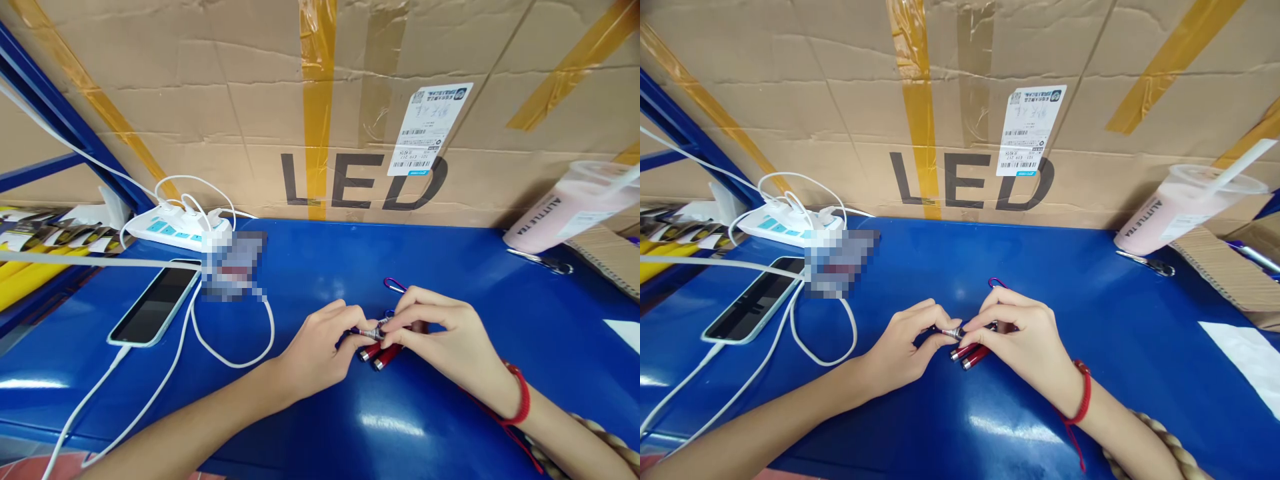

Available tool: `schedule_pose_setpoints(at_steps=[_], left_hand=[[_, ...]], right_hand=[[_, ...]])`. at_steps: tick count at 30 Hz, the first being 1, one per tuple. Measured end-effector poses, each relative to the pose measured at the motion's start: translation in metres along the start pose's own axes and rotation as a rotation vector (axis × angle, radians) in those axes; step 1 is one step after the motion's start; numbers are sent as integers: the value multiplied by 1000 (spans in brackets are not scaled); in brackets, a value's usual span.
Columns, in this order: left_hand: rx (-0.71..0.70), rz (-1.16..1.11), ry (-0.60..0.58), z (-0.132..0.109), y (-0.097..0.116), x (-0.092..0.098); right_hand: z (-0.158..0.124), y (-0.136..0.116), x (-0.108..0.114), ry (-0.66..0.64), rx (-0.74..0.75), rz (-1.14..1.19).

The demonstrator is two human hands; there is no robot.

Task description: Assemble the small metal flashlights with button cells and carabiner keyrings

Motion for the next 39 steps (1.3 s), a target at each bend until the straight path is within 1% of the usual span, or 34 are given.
schedule_pose_setpoints(at_steps=[5,8,11,17,23,27,30,36,39], left_hand=[[-96,65,72,-1,5,2],[-102,69,95,0,4,3],[-100,70,89,0,4,2],[-46,-24,41,0,3,0],[-38,-58,-93,-1,6,-8],[80,-110,-178,-4,0,-14],[141,-139,-190,-5,-4,-15],[119,-142,-136,-1,-4,-12],[143,-137,-106,1,-6,-10]], right_hand=[[1,6,0,13,-93,33],[2,9,1,6,-123,43],[4,11,1,-14,-131,50],[8,7,3,-61,-79,16],[10,12,-4,-202,-120,-17],[10,15,-7,-270,-126,-33],[10,17,-6,-261,-125,-70],[9,16,-4,-203,-58,-113],[9,13,-2,-167,-6,-148]])
Point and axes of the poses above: each hand's wrist, its own z-axis towards the middle knuckle, its own x-axis out of the back of the hand, y = z × x, the point moved 8 cm from there along z, towards the middle knuckle, and after that the axes turned 10 degrees about z, right-handed, at the moved point
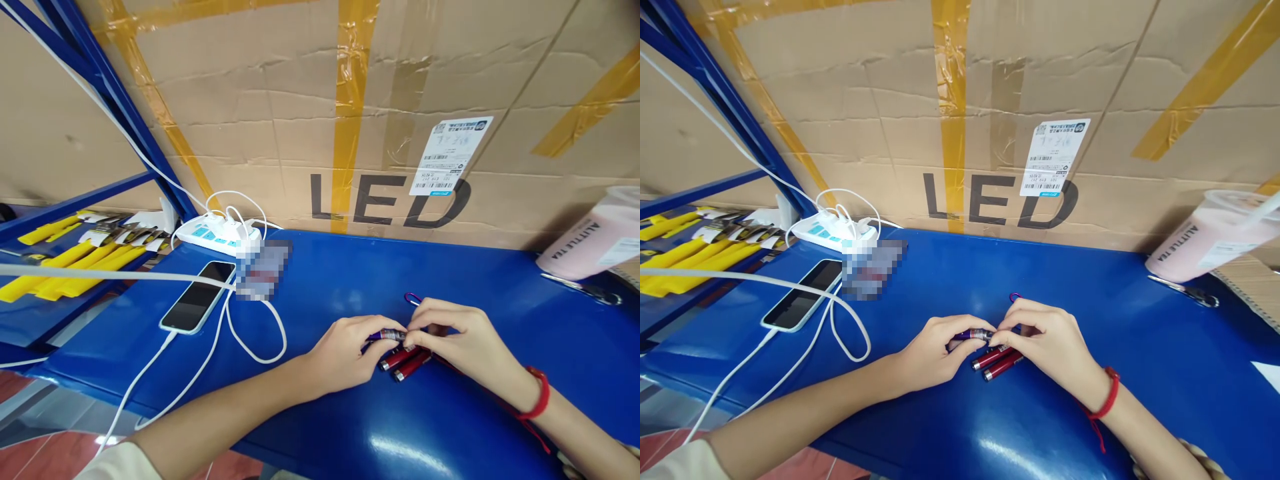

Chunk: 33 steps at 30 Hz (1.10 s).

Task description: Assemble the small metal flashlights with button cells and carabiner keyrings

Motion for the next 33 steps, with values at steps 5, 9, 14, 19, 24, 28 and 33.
schedule_pose_setpoints(at_steps=[5,9,14,19,24,28,33], left_hand=[[57,22,29,0,-3,4],[106,26,31,0,-5,5],[134,29,22,0,-8,5],[140,7,36,1,-9,7],[125,46,56,1,-6,10],[100,61,59,1,-4,10],[95,63,56,0,-4,10]], right_hand=[[-2,-14,6,103,133,-47],[-6,-26,11,189,260,-89],[-15,-38,8,190,430,-306],[-20,-45,3,147,541,-486],[-20,-49,4,157,567,-553],[-22,-51,3,156,580,-577],[-23,-52,1,123,589,-573]])
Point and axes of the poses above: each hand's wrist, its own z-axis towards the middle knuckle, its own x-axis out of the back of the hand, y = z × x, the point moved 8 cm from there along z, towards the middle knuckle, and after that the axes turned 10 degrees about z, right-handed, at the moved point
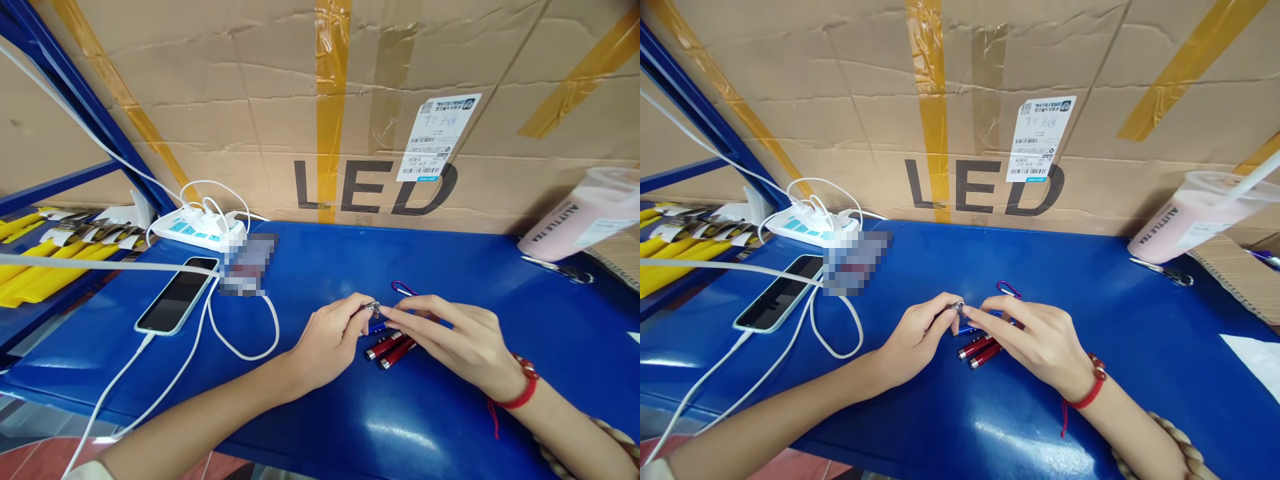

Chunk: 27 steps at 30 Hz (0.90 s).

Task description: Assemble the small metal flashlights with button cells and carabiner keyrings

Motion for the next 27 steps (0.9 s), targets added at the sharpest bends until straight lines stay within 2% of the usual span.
schedule_pose_setpoints(at_steps=[8,14,20,27], left_hand=[[-8,16,-27,1,-1,-3],[20,63,-105,0,-3,-13],[-22,113,-168,-1,-1,-17],[-7,113,-219,-3,0,-21]], right_hand=[[2,4,-2,-32,-53,-2],[1,4,1,-17,-43,-5],[2,8,1,-23,-92,124],[0,14,-2,-22,-125,217]])
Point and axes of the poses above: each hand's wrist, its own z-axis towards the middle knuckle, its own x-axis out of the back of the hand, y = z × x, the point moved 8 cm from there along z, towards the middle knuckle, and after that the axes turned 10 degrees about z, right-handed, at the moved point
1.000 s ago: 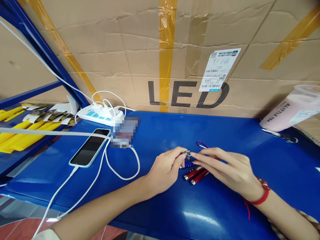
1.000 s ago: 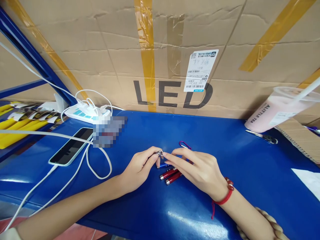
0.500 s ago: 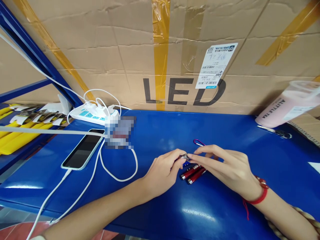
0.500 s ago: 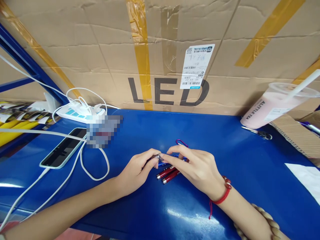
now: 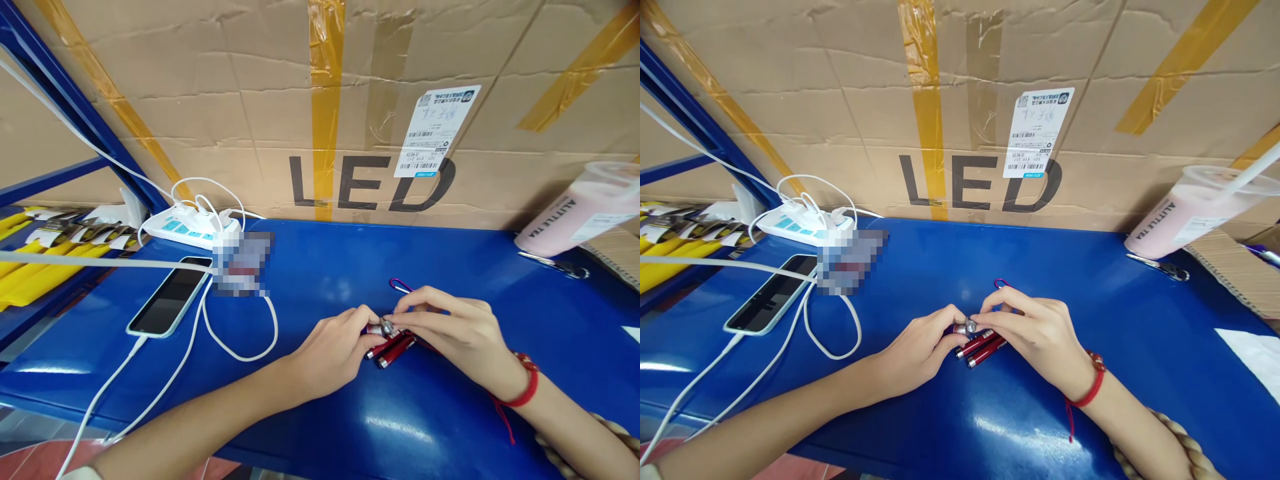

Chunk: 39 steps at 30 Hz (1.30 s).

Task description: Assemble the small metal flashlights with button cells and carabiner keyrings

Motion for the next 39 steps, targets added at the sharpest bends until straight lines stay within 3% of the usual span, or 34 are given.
schedule_pose_setpoints(at_steps=[17,31,39], left_hand=[[82,-135,97,3,-15,2],[91,-76,153,2,-15,5],[55,-147,215,0,-9,14]], right_hand=[[-4,10,-12,15,-68,-51],[-3,15,-16,26,-179,214],[1,10,-7,141,-207,292]])
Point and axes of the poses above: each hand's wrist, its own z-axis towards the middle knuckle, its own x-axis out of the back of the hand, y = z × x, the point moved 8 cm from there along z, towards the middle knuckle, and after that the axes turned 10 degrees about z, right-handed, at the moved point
